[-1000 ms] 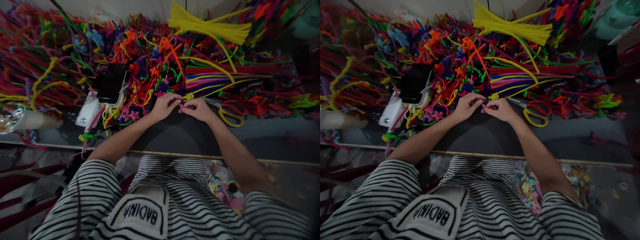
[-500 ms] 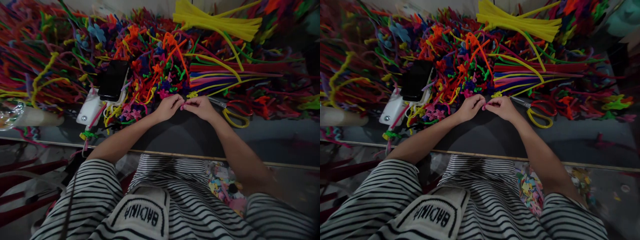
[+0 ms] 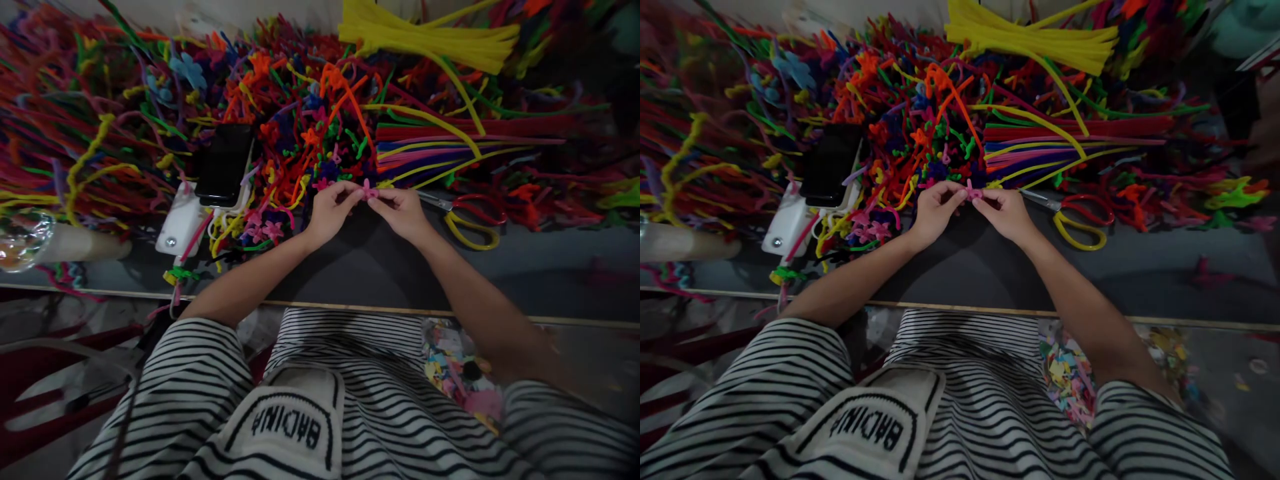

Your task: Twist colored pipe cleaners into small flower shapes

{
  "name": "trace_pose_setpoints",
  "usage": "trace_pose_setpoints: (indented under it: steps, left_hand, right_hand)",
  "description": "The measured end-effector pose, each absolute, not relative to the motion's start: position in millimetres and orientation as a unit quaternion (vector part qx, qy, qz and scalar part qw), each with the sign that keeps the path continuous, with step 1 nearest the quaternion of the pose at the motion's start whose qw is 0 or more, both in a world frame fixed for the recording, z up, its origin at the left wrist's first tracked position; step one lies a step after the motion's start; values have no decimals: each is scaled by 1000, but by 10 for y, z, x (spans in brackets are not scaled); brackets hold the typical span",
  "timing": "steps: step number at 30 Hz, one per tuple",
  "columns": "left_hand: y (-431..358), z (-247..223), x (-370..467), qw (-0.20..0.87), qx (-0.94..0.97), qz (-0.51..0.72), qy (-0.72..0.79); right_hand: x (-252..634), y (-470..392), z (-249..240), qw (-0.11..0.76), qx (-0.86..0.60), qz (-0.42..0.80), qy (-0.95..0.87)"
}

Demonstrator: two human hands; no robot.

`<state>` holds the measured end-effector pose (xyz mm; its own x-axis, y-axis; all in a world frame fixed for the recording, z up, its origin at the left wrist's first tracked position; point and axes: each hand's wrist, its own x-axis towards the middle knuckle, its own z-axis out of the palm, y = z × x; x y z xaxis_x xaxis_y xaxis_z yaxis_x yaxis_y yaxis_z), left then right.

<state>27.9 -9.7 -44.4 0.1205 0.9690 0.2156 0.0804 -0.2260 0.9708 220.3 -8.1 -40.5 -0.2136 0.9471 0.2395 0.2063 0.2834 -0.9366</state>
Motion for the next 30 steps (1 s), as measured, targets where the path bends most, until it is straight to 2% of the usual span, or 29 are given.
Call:
trace_pose_setpoints:
  steps: [4, 9, 15, 21, 30]
  left_hand:
    - [-82, -401, 279, 493, 600, 482, 405]
    - [-95, -321, 269, 529, 627, 440, 365]
    - [-64, -377, 271, 522, 627, 436, 381]
    - [-99, -373, 279, 500, 624, 439, 410]
    - [-104, -411, 298, 477, 604, 486, 414]
  right_hand:
    - [2236, -27, -368, 459, -422, 447, -641]
    - [2229, -11, -350, 478, -431, 383, -663]
    - [2169, -107, -320, 478, -436, 328, -689]
    - [2147, -159, -276, 494, -412, 327, -693]
    - [2128, -204, -215, 474, -411, 332, -705]
